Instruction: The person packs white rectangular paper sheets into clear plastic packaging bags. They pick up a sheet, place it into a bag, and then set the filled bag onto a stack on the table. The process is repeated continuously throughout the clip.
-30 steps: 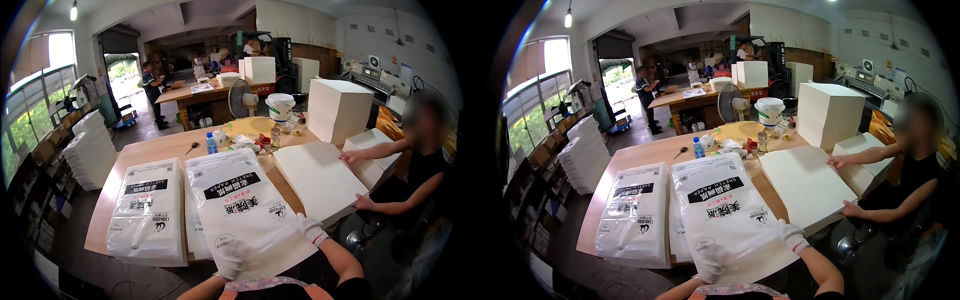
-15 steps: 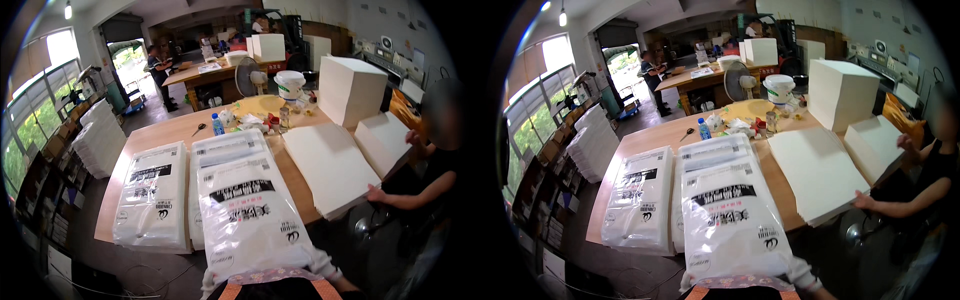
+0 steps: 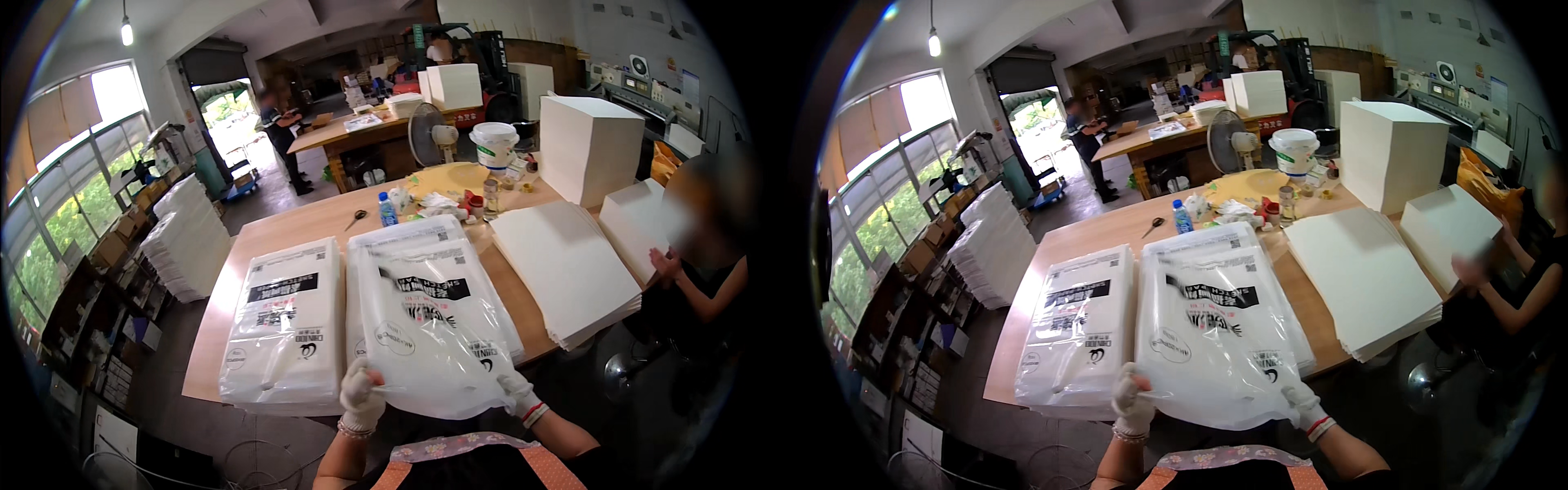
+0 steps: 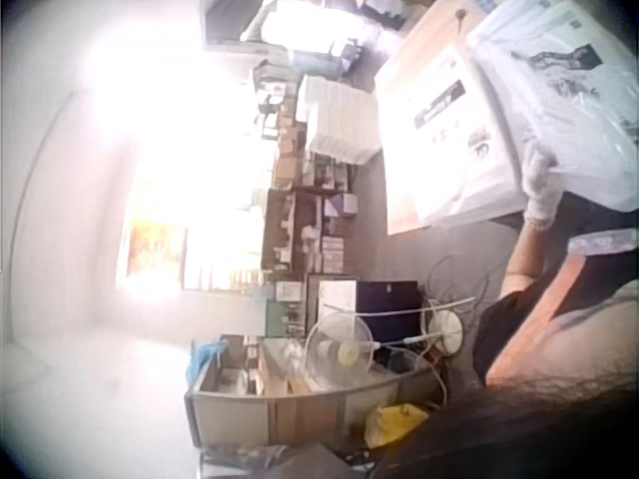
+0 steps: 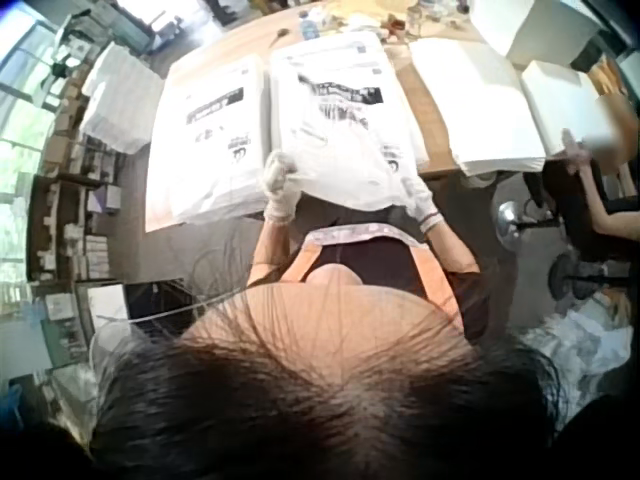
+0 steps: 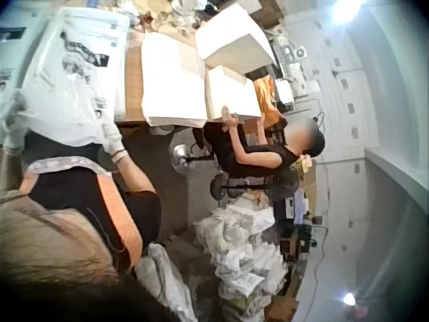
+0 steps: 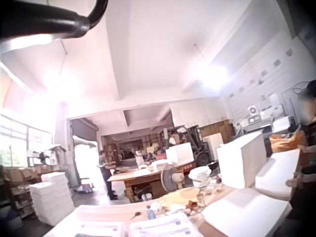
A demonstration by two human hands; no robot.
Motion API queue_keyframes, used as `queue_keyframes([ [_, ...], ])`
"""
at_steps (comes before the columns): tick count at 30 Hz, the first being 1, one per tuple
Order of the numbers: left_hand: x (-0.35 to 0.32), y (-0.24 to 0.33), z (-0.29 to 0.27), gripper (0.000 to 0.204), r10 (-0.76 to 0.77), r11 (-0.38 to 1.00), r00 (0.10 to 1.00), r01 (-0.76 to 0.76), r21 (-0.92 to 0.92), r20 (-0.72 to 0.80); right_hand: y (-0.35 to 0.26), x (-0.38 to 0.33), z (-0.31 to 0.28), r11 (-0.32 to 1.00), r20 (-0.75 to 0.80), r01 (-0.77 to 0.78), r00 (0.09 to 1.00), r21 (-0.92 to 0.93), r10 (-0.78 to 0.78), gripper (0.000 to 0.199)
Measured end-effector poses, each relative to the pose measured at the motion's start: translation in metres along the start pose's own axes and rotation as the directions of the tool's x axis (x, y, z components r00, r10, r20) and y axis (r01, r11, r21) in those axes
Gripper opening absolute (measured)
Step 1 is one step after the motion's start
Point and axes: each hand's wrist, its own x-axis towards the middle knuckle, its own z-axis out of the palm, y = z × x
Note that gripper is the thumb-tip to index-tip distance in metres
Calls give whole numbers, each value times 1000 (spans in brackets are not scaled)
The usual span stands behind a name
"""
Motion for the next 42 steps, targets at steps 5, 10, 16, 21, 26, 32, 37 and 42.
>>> queue_keyframes([
  [5, -19, -44, -99, 8, 98, 936, 800, 128, 328, -591, 51, 99, 60, 954, 183, 96, 982, -285, -44, 34],
  [10, -8, -113, -226, 27, 183, 950, 645, 78, 302, -742, 96, 150, 221, -103, 861, 913, 327, -394, -390, 37],
  [16, -106, -266, -372, 46, -530, 479, 214, 874, -81, -820, 224, 195, 244, 653, 411, 265, 908, -709, 78, 33],
  [21, -37, -133, -157, 52, -438, 691, 790, 601, 401, -430, 133, 131, 212, 872, 405, -108, 854, -477, 328, 30],
  [26, -57, -139, 41, 52, -436, 772, 744, 19, 636, 506, 39, 79, 29, -396, 465, 322, 814, -860, -347, 33],
  [32, -50, -155, 95, 49, -477, 729, 770, 77, 680, 424, -142, -4, -75, -771, 460, -293, 664, -566, -590, 46],
  [37, -26, -58, 127, 38, -477, 860, 572, 462, 219, 667, -202, 4, -97, -357, -119, -263, 918, -896, -378, 86],
  [42, -45, -20, 187, 30, -136, 932, 470, 359, -48, 872, -229, 14, -105, -479, -77, -235, 942, -846, -326, 81],
])
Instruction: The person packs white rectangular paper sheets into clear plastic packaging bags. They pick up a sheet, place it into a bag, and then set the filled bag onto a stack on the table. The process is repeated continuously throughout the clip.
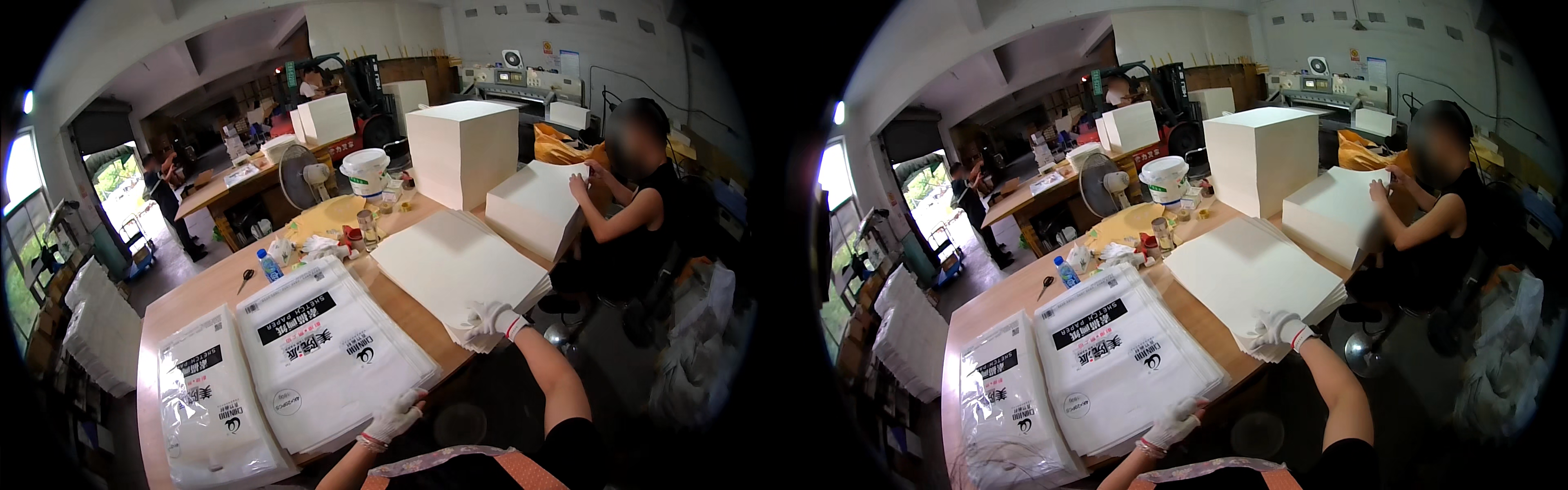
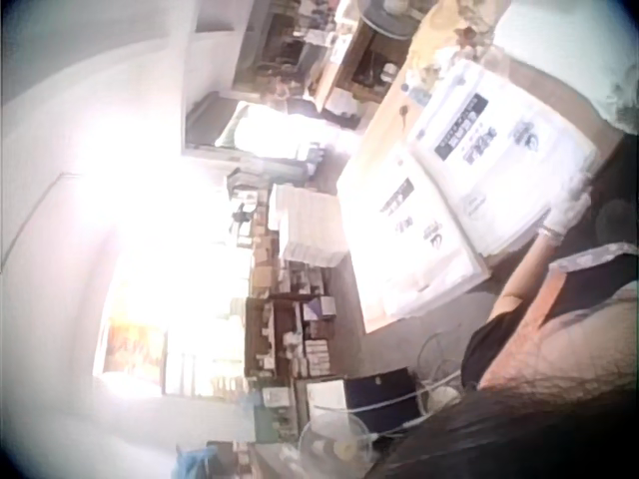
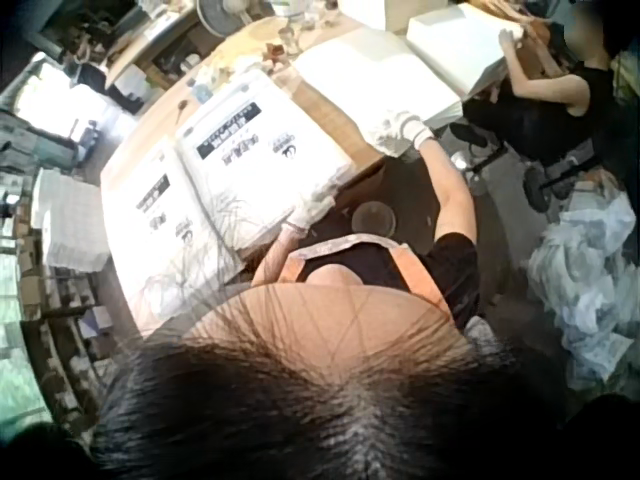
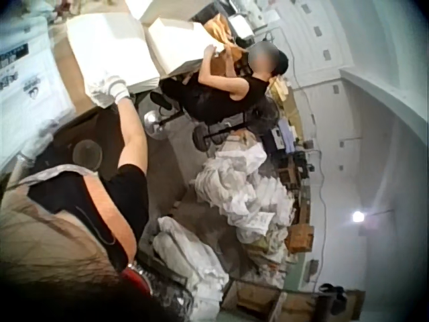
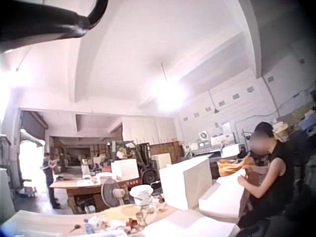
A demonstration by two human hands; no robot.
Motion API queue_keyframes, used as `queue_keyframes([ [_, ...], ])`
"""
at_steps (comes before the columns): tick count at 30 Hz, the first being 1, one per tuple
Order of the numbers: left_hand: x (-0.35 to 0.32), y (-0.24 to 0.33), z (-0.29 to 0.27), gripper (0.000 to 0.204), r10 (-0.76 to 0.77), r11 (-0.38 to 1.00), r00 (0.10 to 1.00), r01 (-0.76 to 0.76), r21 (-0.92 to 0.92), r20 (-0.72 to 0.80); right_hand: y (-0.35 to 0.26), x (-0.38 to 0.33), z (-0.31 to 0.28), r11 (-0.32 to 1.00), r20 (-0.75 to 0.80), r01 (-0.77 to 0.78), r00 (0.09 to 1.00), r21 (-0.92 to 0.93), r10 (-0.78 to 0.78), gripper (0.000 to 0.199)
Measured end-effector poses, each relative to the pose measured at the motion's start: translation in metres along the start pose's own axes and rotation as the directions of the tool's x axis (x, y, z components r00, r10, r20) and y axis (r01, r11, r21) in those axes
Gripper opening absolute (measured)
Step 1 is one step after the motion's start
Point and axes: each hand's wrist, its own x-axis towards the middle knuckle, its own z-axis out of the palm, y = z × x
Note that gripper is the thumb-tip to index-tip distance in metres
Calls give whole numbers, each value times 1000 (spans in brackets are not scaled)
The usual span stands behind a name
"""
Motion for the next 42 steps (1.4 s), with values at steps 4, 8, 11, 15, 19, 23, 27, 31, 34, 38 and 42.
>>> queue_keyframes([
  [4, 61, -9, 46, 29, -172, 930, 971, 216, -297, 166, 16, 1, 16, 990, -191, 131, 974, 48, -120, 47],
  [8, 91, 13, 41, 34, -171, -227, 958, 190, -955, 231, -67, -48, 6, 840, -443, 537, 773, 74, -455, 13],
  [11, 74, 6, 11, 32, -386, 42, 875, 334, -942, 293, -122, -116, -43, 681, -251, 718, 693, 148, -676, 25],
  [15, 30, 14, -60, 41, -448, 567, 873, 443, -694, 192, -10, -121, 12, 399, -116, 93, 993, 912, 33, 26],
  [19, 22, 16, -50, 52, -221, 937, 964, 252, -243, 147, -6, -127, 102, -241, 29, 26, 975, 970, 221, 40],
  [23, 15, 55, 70, 82, -7, 773, 999, 29, 634, -37, -103, -115, 127, -64, -169, 212, 899, 975, 403, 59],
  [27, 19, 75, 24, 82, -5, 928, 881, -172, 331, 473, -123, -122, 119, 131, -92, 10, 763, 991, 639, 30],
  [31, -33, -45, -32, 39, -196, 943, 853, 300, 146, -484, -117, -138, 87, 141, -212, 160, 801, 977, 560, 23],
  [34, -63, -127, -61, 28, 31, 753, 851, 325, 572, -524, -125, -155, 44, 302, -313, 186, 831, 935, 459, 22],
  [38, -34, -101, -95, 35, -549, 771, 797, 599, 216, -251, -154, -186, -21, 674, -349, 89, 900, 734, 261, 17],
  [42, -8, -104, -107, 29, -505, 860, 863, 504, 80, -2, -191, -202, -46, 923, -248, 106, 969, 369, -12, 16],
])
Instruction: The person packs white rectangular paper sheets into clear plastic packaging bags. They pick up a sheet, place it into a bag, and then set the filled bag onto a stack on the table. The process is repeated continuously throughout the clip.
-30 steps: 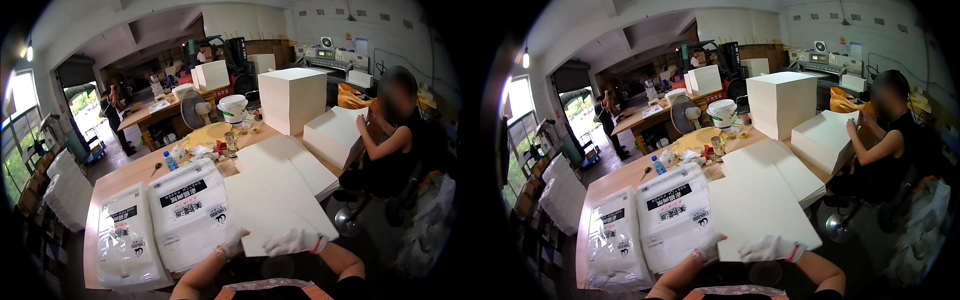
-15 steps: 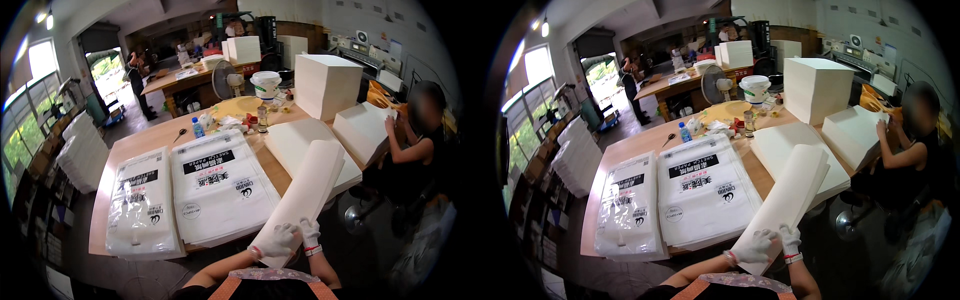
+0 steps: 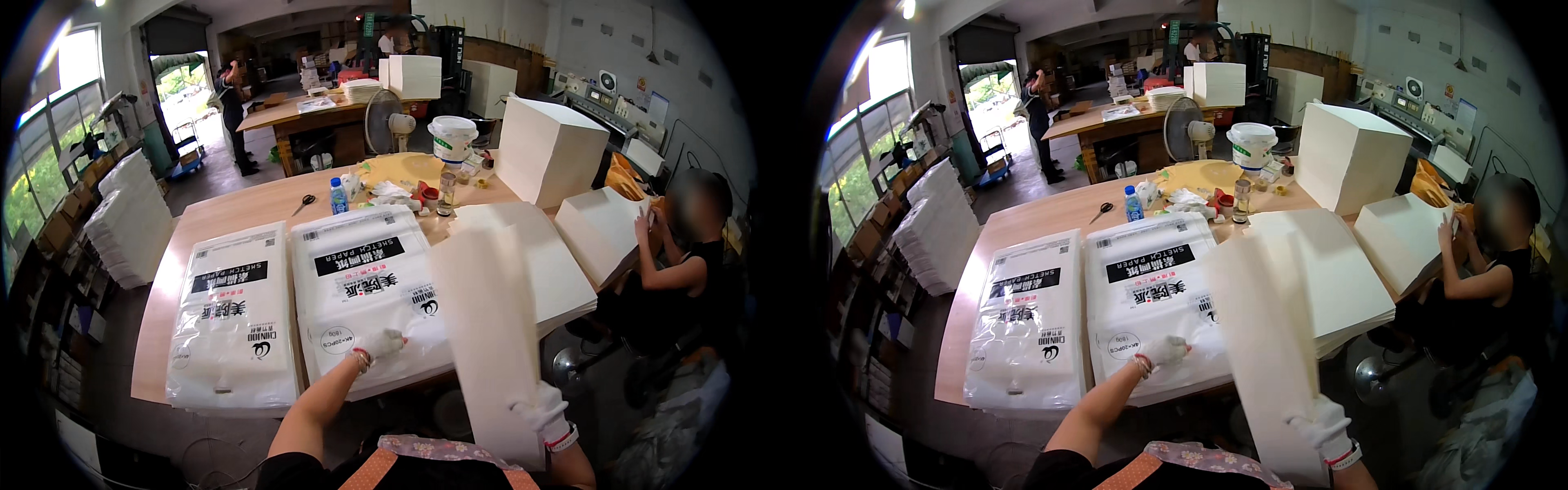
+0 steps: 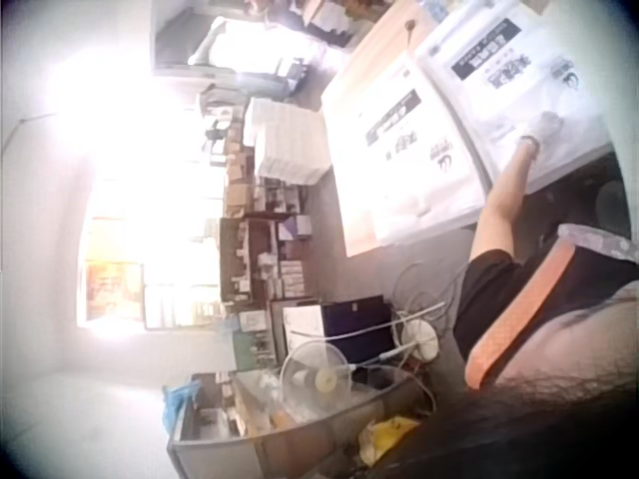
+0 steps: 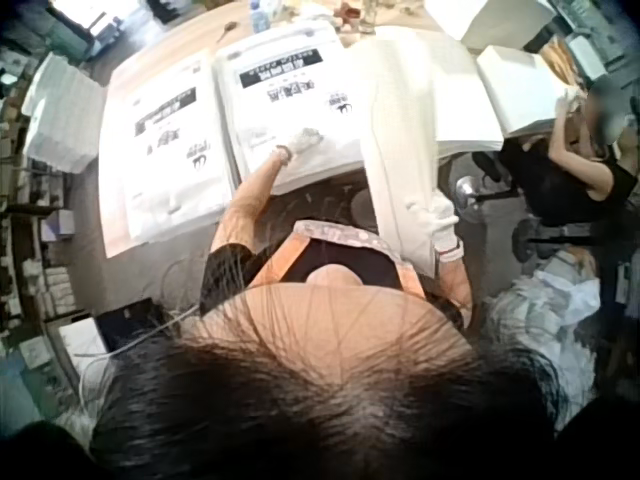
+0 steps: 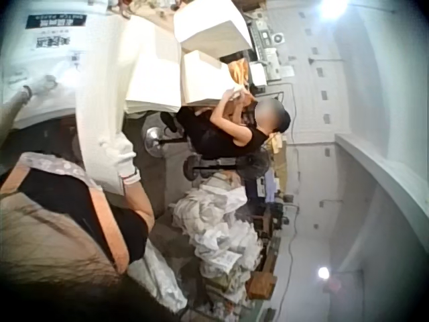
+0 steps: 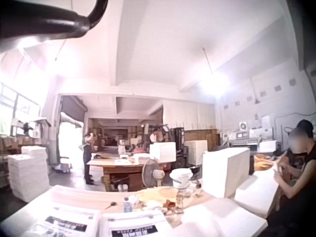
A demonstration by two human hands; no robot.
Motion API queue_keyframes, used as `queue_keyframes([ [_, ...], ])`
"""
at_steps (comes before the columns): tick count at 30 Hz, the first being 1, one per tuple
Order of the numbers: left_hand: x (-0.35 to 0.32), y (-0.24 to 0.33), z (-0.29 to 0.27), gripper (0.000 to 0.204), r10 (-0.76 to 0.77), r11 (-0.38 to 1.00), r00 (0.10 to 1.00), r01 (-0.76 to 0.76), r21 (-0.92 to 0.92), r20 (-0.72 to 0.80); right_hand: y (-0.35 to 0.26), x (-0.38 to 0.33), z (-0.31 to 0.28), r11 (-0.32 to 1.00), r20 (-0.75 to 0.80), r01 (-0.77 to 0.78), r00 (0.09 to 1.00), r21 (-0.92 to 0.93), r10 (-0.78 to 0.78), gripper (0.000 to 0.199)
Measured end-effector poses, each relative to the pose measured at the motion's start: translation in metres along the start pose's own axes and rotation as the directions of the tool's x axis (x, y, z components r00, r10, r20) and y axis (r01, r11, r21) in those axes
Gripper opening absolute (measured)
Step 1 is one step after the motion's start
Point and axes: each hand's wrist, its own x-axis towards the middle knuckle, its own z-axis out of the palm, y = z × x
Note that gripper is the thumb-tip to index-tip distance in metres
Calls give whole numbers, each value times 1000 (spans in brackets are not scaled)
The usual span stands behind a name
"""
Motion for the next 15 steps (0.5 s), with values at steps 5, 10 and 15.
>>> queue_keyframes([
  [5, 81, -72, 5, 16, 231, 667, 967, -241, -705, -112, 1, -7, 42, 966, 483, -58, 858, -253, 178, 41],
  [10, 68, 53, -106, 13, 208, 391, 978, -79, -917, 5, -19, 7, 37, 944, 636, -188, 701, -272, 323, 50],
  [15, 15, 160, -169, 9, 433, 658, 872, -480, -580, -229, -21, -4, 26, 967, 670, -45, 713, -251, 207, 47],
])
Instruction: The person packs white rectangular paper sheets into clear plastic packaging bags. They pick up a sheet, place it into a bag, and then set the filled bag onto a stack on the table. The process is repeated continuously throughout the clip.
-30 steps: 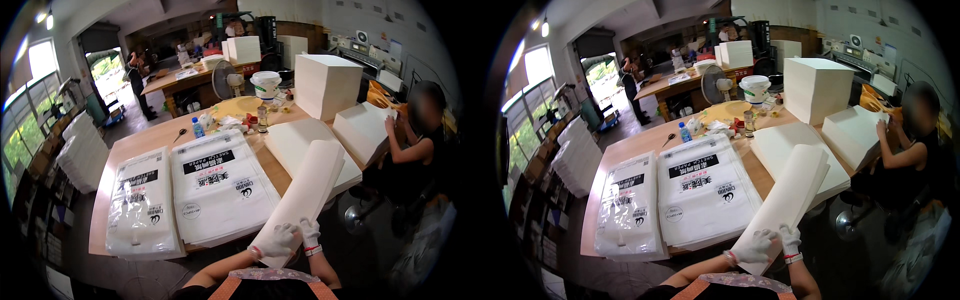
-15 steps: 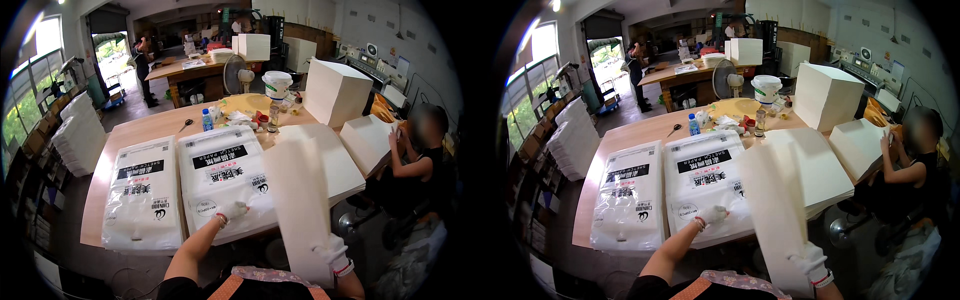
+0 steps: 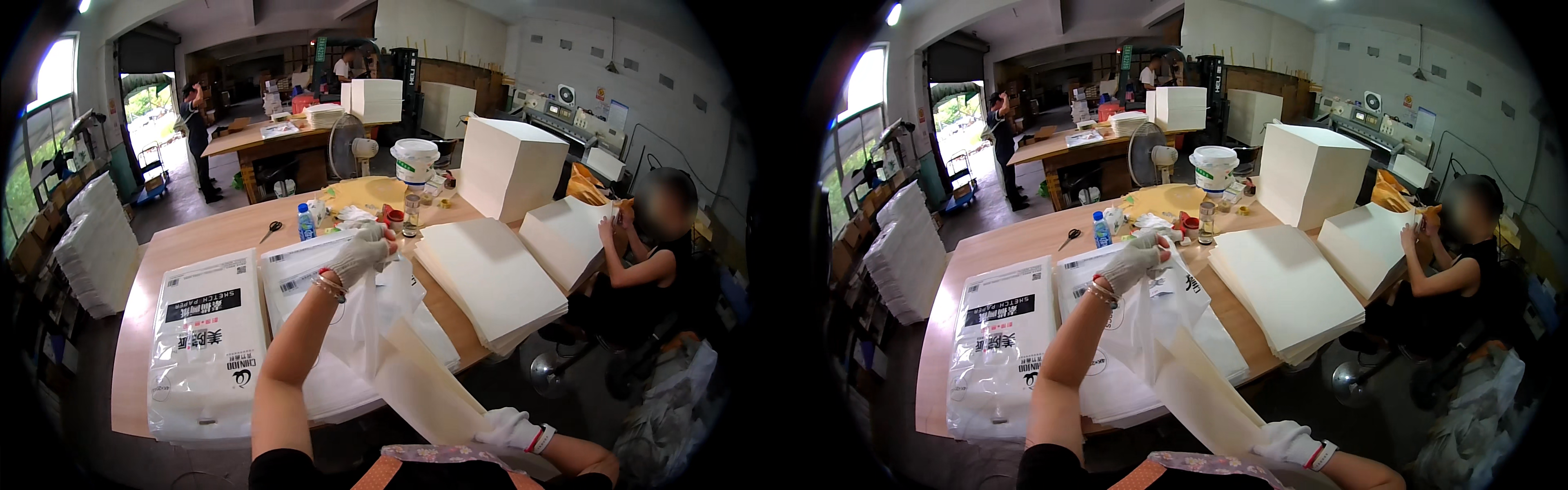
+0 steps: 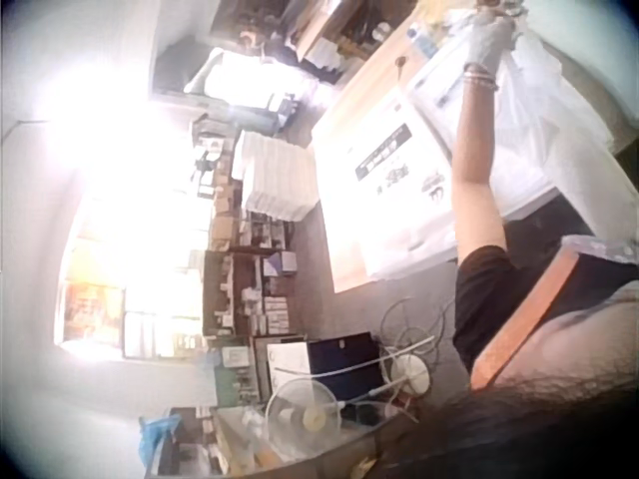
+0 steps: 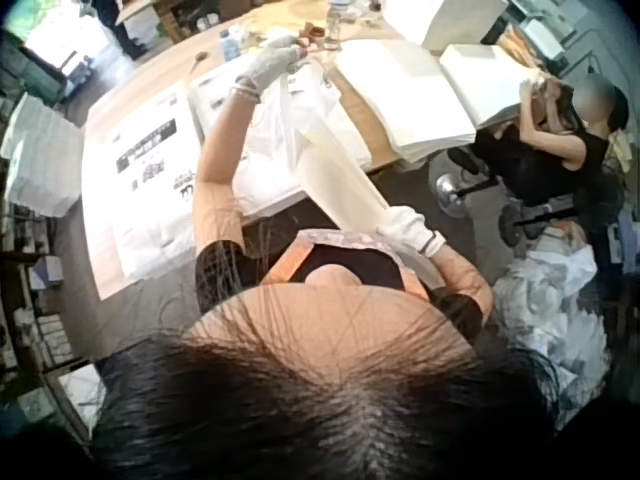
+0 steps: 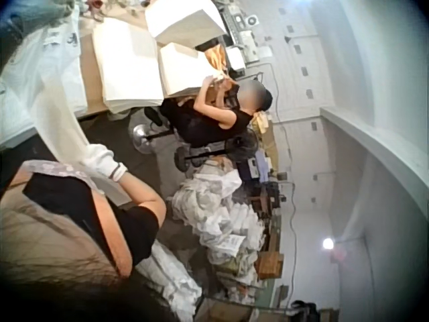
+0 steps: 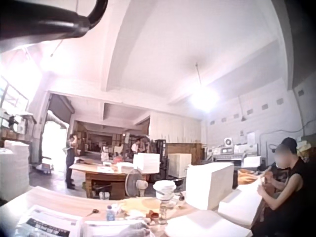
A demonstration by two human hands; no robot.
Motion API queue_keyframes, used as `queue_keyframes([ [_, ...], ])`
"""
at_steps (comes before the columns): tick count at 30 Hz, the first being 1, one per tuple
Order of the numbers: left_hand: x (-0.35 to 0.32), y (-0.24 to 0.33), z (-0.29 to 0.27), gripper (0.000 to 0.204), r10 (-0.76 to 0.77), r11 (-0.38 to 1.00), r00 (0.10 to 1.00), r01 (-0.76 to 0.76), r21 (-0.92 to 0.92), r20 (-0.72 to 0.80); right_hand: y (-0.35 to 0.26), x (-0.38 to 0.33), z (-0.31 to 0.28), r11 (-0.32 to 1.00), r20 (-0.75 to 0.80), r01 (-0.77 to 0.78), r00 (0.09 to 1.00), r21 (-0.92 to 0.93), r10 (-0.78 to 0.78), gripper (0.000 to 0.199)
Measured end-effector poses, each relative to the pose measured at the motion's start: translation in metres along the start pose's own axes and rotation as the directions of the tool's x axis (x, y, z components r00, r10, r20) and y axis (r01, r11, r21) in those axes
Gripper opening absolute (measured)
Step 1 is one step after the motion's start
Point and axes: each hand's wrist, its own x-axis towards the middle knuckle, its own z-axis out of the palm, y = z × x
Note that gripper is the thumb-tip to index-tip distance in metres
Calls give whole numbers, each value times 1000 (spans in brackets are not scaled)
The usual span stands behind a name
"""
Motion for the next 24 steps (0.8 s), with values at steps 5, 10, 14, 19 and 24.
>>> queue_keyframes([
  [5, -20, -47, 59, 28, 53, 795, 998, -53, 604, 18, 8, 19, -35, 984, -143, -122, 984, -131, 103, 47],
  [10, -65, -32, 175, 31, 212, 649, 971, -227, 727, 114, 54, 141, -62, 833, -577, 291, 614, -470, -539, 35],
  [14, -68, -160, 122, 31, 296, 785, 937, -128, 606, -187, 78, 165, -69, 985, -875, 168, 481, 33, -53, 44],
  [19, -113, -194, 155, 29, 503, 454, 857, -373, 809, 113, 76, 248, -81, 994, -792, -23, 602, 107, 99, 39],
  [24, -136, -270, 19, 22, 250, -101, 915, 351, 931, -318, 92, 294, -127, 963, -547, -171, 795, 209, 261, 39],
])
